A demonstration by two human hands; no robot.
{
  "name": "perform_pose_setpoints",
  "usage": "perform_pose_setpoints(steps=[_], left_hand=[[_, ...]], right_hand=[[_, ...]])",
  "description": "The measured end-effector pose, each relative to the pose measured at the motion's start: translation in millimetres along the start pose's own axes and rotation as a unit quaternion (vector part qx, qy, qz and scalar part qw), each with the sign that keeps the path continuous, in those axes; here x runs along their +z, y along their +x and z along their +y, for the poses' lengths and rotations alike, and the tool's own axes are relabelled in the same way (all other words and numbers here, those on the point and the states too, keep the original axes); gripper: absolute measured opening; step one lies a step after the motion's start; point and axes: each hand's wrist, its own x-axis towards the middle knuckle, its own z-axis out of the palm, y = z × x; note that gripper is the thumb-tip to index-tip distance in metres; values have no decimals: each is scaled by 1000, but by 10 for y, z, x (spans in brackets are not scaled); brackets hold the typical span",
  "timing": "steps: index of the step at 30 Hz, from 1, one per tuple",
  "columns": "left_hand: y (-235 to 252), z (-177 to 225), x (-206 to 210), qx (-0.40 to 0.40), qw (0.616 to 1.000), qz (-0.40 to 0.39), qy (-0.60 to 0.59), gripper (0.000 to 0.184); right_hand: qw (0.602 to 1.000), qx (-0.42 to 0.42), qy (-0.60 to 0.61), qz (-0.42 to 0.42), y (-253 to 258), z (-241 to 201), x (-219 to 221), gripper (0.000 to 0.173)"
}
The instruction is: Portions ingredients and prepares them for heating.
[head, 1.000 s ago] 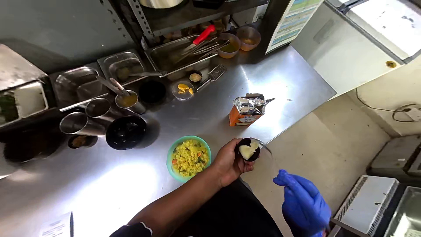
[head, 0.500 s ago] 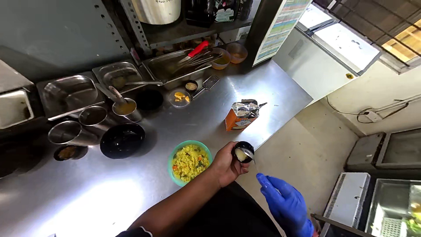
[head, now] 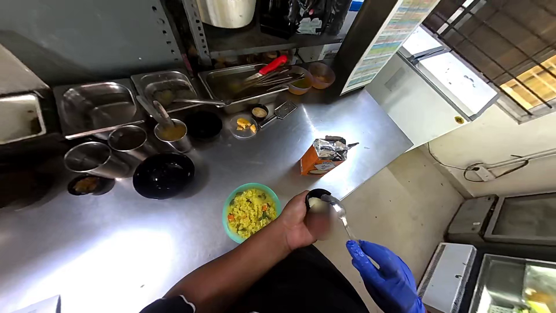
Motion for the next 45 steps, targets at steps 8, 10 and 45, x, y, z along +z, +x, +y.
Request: perform_pose_setpoints(steps=[8, 10, 45], left_hand=[[-9, 38, -86, -3, 997, -62, -54, 50], [-7, 54, -97, 4, 997, -60, -49, 49], [336, -1420, -22, 49, 942, 95, 320, 48]], right_hand=[[998, 46, 39, 29, -41, -18, -39, 36], [993, 75, 80, 47, -10, -21, -37, 35], [839, 441, 304, 100, -892, -172, -382, 73]])
